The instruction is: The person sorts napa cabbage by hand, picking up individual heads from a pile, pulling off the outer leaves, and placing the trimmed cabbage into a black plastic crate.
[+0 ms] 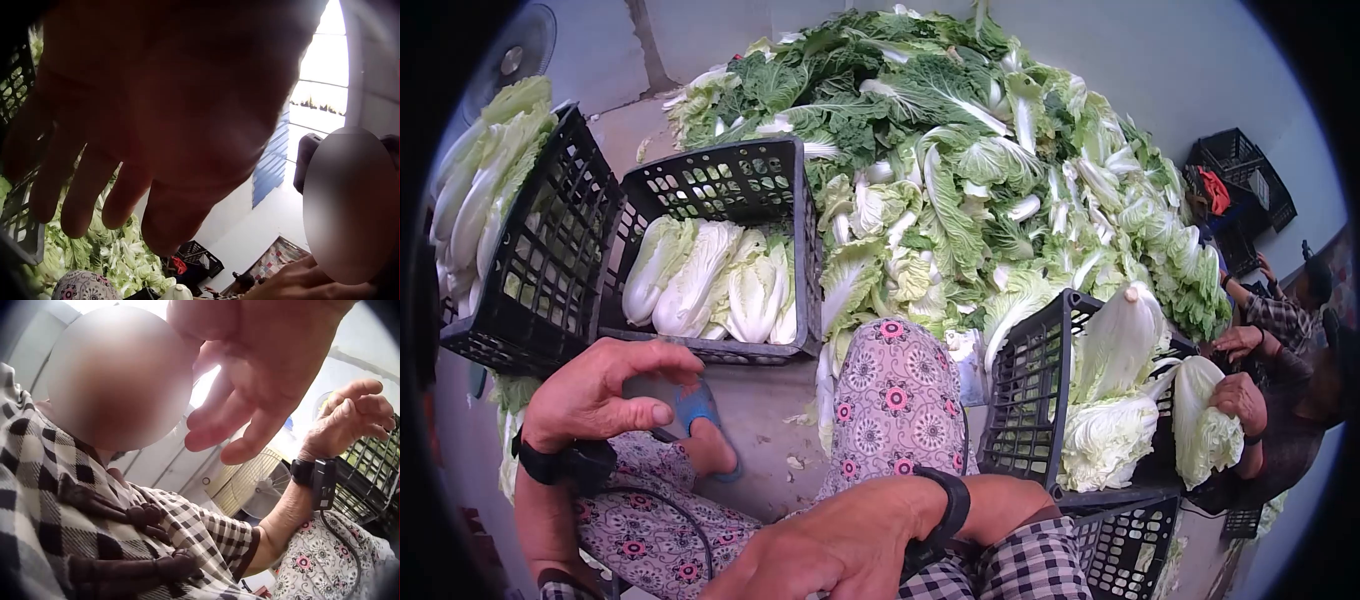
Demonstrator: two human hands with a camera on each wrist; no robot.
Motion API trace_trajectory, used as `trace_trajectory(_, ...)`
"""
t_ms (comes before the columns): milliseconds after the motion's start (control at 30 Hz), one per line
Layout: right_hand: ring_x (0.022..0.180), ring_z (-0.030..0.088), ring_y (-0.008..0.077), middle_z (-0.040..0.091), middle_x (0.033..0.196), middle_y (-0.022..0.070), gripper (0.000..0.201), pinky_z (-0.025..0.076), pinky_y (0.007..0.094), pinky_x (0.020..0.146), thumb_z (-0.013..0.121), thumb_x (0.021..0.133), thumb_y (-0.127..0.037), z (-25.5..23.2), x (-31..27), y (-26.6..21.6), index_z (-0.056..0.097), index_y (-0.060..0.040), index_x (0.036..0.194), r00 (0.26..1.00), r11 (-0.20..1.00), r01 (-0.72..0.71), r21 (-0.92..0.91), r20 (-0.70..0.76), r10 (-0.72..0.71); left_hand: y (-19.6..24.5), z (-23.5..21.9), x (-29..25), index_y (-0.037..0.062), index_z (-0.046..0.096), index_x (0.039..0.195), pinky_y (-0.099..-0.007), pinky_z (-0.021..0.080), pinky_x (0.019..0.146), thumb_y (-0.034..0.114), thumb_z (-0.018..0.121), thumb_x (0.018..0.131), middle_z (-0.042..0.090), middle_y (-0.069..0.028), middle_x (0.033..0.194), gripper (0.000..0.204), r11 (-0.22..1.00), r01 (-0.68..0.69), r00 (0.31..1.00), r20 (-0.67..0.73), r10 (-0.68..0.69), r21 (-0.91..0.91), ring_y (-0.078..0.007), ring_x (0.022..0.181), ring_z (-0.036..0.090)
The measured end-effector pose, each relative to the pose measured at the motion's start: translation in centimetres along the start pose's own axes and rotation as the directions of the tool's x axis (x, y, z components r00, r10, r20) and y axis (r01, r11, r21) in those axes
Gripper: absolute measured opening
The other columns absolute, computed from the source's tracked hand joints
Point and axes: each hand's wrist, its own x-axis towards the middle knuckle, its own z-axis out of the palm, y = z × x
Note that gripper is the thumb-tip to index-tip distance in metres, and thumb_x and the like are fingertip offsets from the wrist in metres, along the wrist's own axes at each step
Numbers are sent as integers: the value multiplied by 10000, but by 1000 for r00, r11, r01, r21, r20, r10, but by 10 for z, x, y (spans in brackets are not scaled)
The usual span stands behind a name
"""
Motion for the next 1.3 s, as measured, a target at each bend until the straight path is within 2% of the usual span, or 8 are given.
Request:
trace_trajectory(133,961,585,361,530,1199,272,222,474,424,807,538,923,-112,-16,-6,10,622,20,1081,994,997,45,-61,104,-39,-5,-4,2,0,531,1161,-356,496,781,353,646,828,638,-169,1015,499,996,-38,999,1,38,79,-322,900,635)
trace_trajectory(333,997,571,371,528,1214,259,240,462,425,814,541,924,-122,-7,-11,16,620,32,1090,999,999,18,29,26,-19,-6,-3,3,3,536,1151,-349,494,743,305,652,824,639,-169,961,460,994,-39,999,-15,41,105,-306,831,641)
trace_trajectory(867,1027,568,367,565,1169,240,261,448,437,842,582,901,-125,-9,-8,4,612,31,1108,966,982,-184,-28,180,186,-4,-6,0,3,539,1199,-281,436,888,355,694,813,622,-68,1043,545,949,149,975,-120,-188,-276,-141,981,568)
trace_trajectory(1000,1040,550,386,547,1162,242,188,421,470,900,617,876,-171,-23,-17,-11,572,-29,761,870,840,-482,-249,-26,492,-11,-10,1,-2,537,1195,-274,431,893,334,691,819,622,-53,1028,527,939,88,961,-218,-168,-333,-126,976,565)
trace_trajectory(1033,965,604,269,601,1064,162,150,473,350,821,658,800,-101,-27,-19,-14,523,-39,780,896,813,-440,-381,-117,429,-14,-11,0,0,543,1178,-268,438,884,323,679,830,621,-49,1011,494,946,58,949,-275,-152,-320,-117,962,567)
trace_trajectory(1133,890,622,252,639,988,140,174,490,334,775,658,805,-135,-38,-29,-22,534,-29,745,868,753,-494,-436,-299,397,-22,-17,0,3,549,1164,-261,446,873,314,659,845,620,-50,1000,458,949,46,916,-366,-164,-311,-112,948,570)
trace_trajectory(1233,830,628,216,668,901,113,236,498,311,734,649,819,-181,-50,-38,-44,543,-11,694,836,503,-549,-668,-456,306,-39,-25,5,5,552,1153,-246,454,830,324,635,858,620,-49,995,442,957,103,900,-384,-205,-270,-113,928,574)
trace_trajectory(1300,814,626,181,676,860,102,275,492,292,724,642,825,-203,-60,-50,-68,556,6,667,655,377,-737,-560,-730,195,-49,-27,9,16,555,1154,-253,455,803,344,625,860,619,-50,1008,446,948,143,870,-420,-257,-285,-113,929,568)
